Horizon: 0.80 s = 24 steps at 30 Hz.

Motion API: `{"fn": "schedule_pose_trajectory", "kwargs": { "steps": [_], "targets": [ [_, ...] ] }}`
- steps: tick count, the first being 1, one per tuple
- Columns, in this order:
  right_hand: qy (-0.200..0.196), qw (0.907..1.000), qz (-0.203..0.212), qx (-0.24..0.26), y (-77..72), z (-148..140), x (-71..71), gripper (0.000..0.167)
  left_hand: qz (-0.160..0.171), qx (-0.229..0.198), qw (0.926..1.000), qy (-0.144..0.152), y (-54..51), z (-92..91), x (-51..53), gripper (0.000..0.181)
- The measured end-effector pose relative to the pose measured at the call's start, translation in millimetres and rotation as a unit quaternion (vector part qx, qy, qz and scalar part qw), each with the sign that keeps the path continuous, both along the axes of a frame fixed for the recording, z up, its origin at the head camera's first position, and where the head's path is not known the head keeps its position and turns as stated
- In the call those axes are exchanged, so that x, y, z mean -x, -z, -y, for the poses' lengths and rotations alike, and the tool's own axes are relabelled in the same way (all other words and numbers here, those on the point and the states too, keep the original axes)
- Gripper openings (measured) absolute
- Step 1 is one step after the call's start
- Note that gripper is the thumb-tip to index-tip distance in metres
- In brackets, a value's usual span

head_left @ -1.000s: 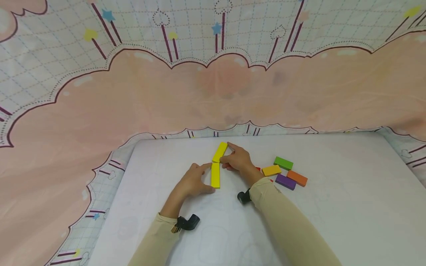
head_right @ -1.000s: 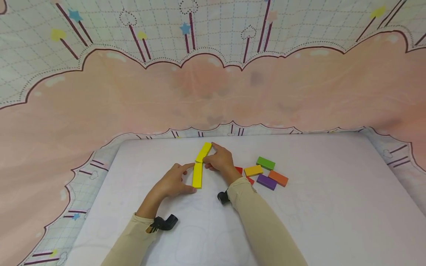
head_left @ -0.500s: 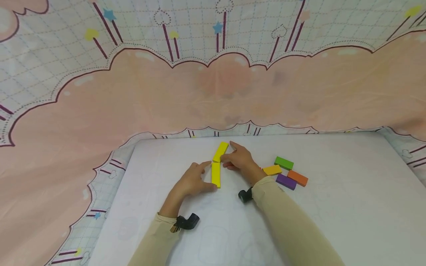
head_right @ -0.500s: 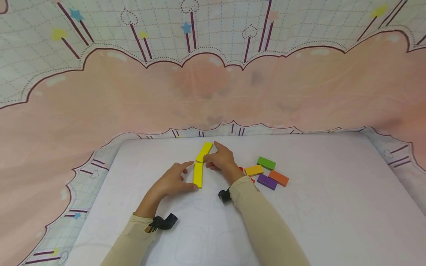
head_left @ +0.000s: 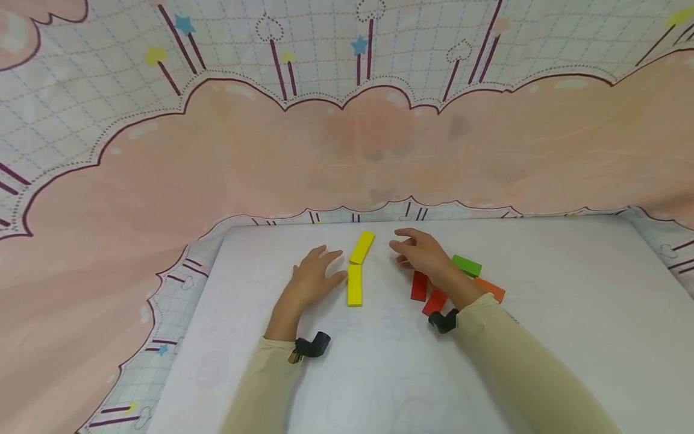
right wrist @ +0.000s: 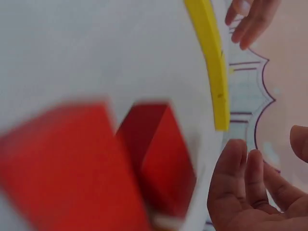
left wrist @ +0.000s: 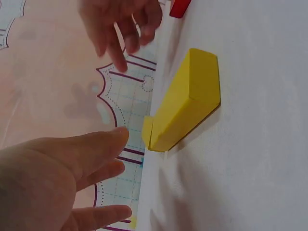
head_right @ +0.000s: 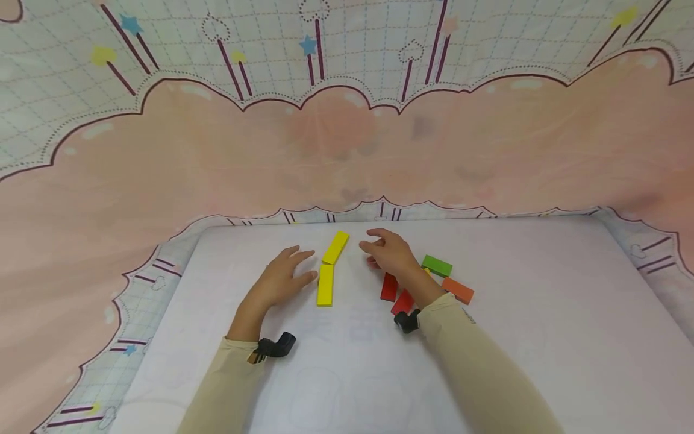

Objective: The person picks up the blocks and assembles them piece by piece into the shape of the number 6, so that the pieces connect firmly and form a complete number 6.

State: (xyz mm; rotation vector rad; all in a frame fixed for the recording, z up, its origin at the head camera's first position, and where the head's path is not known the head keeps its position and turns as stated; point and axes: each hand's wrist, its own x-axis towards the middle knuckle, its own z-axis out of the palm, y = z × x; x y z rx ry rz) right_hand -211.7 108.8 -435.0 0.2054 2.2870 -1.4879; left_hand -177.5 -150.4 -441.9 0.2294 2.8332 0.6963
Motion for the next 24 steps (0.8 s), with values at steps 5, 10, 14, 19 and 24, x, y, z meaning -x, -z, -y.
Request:
{"fn": "schedule_pose_trajectory", "kwargs": {
  "steps": [5,10,14,19,24],
  "targets": [
    [-0.066,0.9842,-0.104,-0.127,-8.2,-26.0,-9.8,0.051,0.021,0.007,0.9994,0.028,1.3,-1.5,4.4,0.057],
    [-0.118,0.9549,-0.193,-0.192,-15.1,-49.4,-16.8,0.045,0.027,0.000,0.9983,0.051,6.2,-2.6,10.3,0.057],
    [-0.143,0.9398,-0.210,-0.229,-15.6,-66.6,-20.4,0.040,0.026,-0.005,0.9975,0.066,12.9,-1.0,16.5,0.059],
    [-0.180,0.9147,-0.205,-0.298,-11.5,-85.7,-26.0,0.036,0.034,-0.014,0.9960,0.082,23.0,4.1,21.6,0.063],
    [-0.214,0.8855,-0.220,-0.349,-8.3,-99.2,-32.9,0.034,0.038,-0.035,0.9943,0.093,28.7,8.6,23.7,0.067]
  ]
}}
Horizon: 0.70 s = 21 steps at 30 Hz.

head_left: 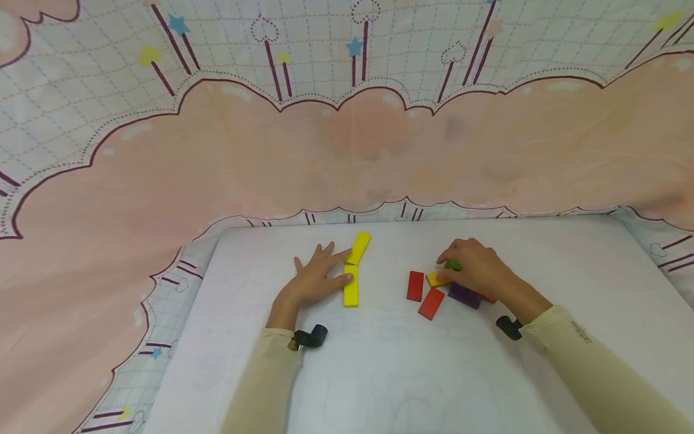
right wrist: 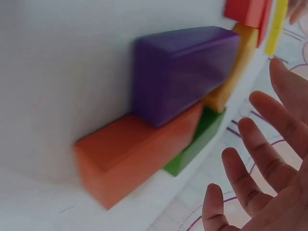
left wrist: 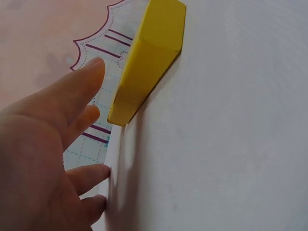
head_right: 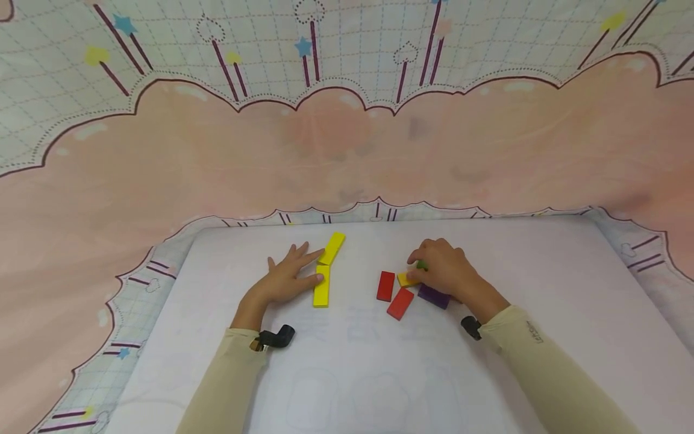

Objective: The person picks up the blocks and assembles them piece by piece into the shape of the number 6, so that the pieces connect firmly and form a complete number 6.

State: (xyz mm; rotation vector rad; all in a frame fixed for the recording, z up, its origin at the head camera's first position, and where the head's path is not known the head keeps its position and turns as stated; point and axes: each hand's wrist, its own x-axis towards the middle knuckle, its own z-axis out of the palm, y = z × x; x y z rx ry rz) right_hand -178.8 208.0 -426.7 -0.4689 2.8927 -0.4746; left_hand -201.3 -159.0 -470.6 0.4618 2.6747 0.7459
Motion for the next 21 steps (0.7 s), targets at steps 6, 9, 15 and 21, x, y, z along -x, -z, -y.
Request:
{"fn": "schedule_pose_trajectory", "kwargs": {
  "steps": [6,9,15,21],
  "targets": [
    [-0.024,0.9992,-0.023,-0.021,4.5,-10.7,-6.4,0.031,0.002,-0.018,0.9998,0.000,3.6,5.9,-0.2,0.069],
    [-0.024,0.9990,-0.029,-0.023,6.5,-13.3,-7.2,0.032,-0.017,-0.004,0.9999,0.001,4.3,6.3,-0.5,0.070],
    [-0.021,0.9989,-0.027,-0.033,11.9,-15.7,-6.5,0.034,-0.057,0.022,0.9981,-0.002,3.9,4.7,-0.8,0.072],
    [-0.016,0.9992,-0.016,-0.033,13.3,-17.4,-6.3,0.034,-0.062,0.009,0.9980,-0.009,3.9,3.5,-0.7,0.071]
  ]
}}
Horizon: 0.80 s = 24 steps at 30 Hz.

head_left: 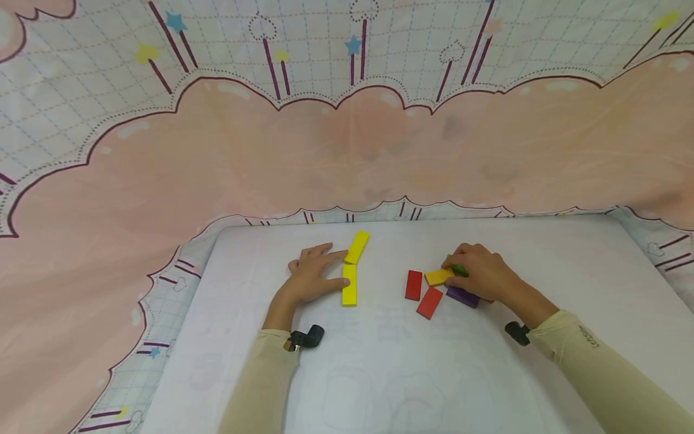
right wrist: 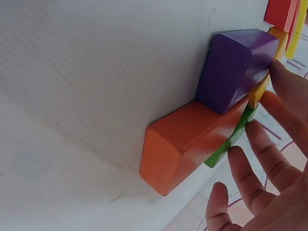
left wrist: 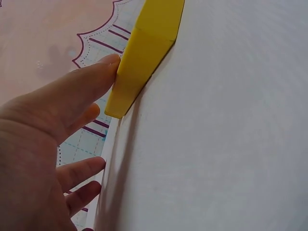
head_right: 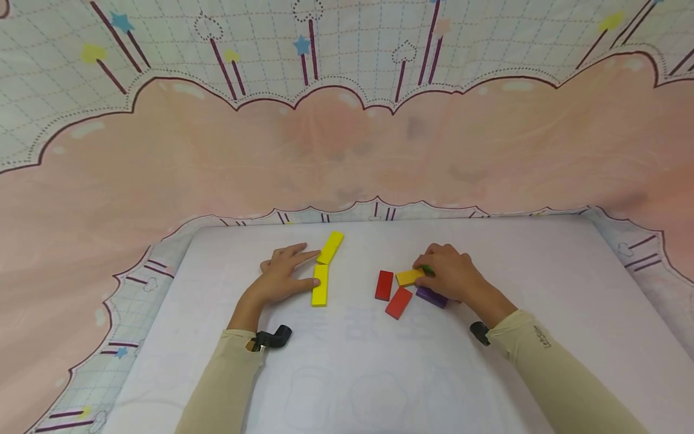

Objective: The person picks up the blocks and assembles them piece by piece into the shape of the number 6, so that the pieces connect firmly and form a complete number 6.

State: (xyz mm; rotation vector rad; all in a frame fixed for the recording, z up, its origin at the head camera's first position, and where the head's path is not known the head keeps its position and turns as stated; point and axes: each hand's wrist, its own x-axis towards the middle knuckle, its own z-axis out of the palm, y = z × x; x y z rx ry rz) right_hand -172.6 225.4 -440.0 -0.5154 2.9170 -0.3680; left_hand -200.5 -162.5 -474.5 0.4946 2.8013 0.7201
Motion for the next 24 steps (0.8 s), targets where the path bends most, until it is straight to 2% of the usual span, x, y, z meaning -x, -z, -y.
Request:
{"fn": "schedule_pose_trajectory", "kwargs": {
  "steps": [6,15,24],
  "targets": [
    [0.003,0.9999,0.013,0.006,0.2,-0.7,0.0,0.034,0.004,0.006,1.0000,-0.006,5.3,1.0,2.1,0.071],
    [0.002,0.9981,0.049,0.036,1.5,-0.1,6.1,0.034,0.001,0.003,1.0000,-0.003,5.6,1.9,0.7,0.069],
    [0.030,0.9941,0.077,0.071,0.7,1.1,7.2,0.030,0.000,-0.004,1.0000,0.001,6.6,1.5,0.1,0.066]
  ]
}}
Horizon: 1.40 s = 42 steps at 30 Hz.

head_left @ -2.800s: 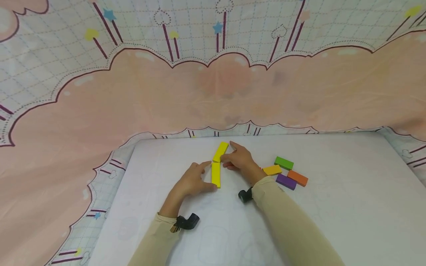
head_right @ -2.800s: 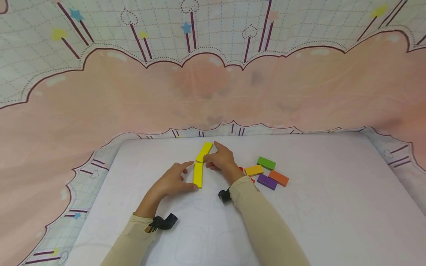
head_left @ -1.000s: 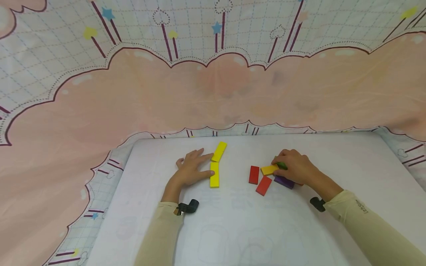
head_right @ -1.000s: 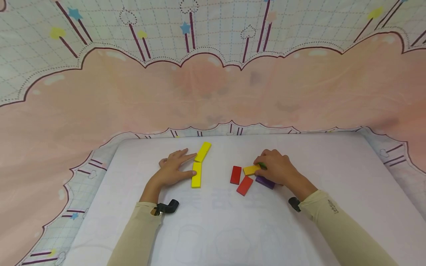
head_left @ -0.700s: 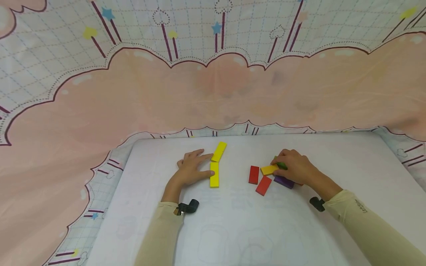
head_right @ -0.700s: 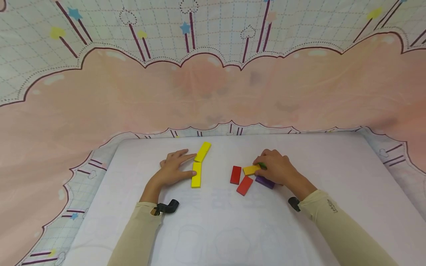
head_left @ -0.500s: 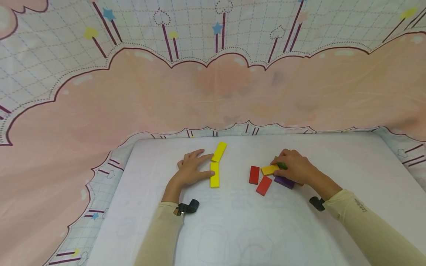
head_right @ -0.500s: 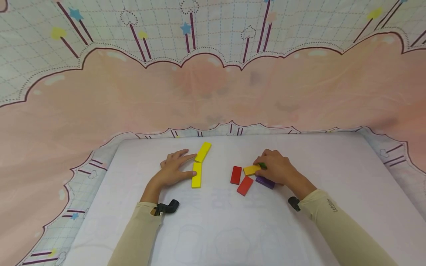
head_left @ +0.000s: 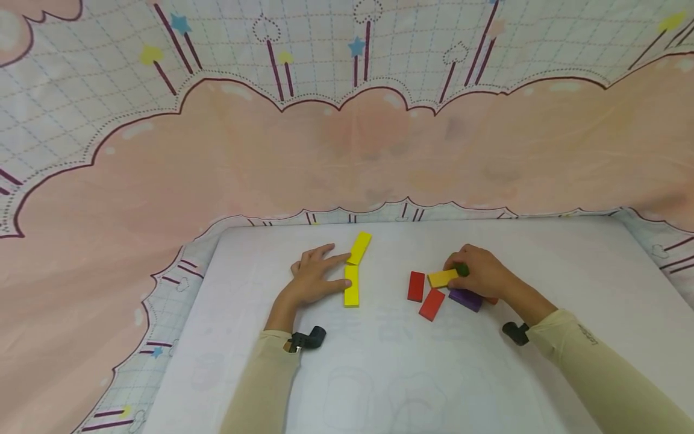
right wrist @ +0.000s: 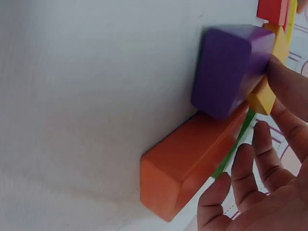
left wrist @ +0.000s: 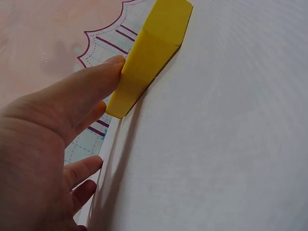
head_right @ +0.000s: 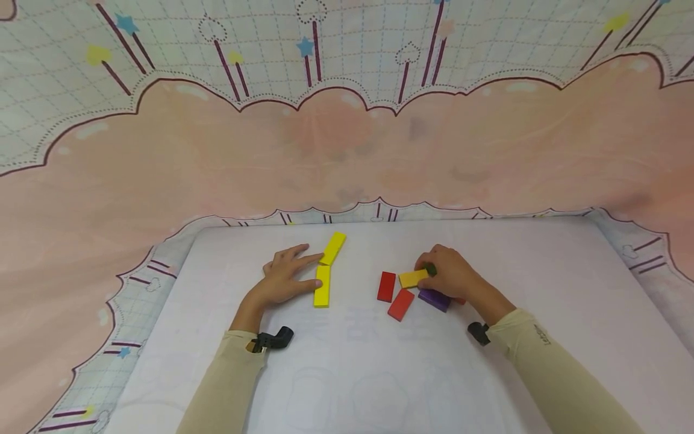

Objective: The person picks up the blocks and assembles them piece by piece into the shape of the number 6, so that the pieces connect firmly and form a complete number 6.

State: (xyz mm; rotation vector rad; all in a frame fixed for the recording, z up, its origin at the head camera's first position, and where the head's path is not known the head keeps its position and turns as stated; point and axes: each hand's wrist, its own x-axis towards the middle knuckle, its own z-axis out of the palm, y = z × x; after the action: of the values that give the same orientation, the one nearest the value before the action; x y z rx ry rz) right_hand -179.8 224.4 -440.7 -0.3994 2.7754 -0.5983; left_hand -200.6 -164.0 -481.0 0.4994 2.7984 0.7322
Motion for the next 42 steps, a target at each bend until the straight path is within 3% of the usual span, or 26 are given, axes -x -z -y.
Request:
{"fn": "schedule_pose_trajectory", "kwargs": {
  "steps": [14,25,31,42],
  "targets": [
    [0.005,0.9995,-0.016,0.029,2.7,-2.5,-7.5,0.019,0.003,0.004,1.0000,-0.001,0.6,-0.8,-0.3,0.066],
    [0.033,0.9945,-0.002,0.099,3.7,-3.6,-16.0,0.022,0.006,0.011,0.9999,-0.002,1.7,-1.1,-0.5,0.066],
    [0.075,0.9821,0.050,0.165,3.7,-0.3,-19.8,0.025,0.002,0.012,0.9999,-0.001,0.8,-0.9,-1.4,0.066],
    [0.107,0.9443,0.125,0.285,0.3,16.2,-27.4,0.042,0.009,0.005,0.9999,-0.005,-0.9,-0.2,-1.3,0.066]
  ]
}}
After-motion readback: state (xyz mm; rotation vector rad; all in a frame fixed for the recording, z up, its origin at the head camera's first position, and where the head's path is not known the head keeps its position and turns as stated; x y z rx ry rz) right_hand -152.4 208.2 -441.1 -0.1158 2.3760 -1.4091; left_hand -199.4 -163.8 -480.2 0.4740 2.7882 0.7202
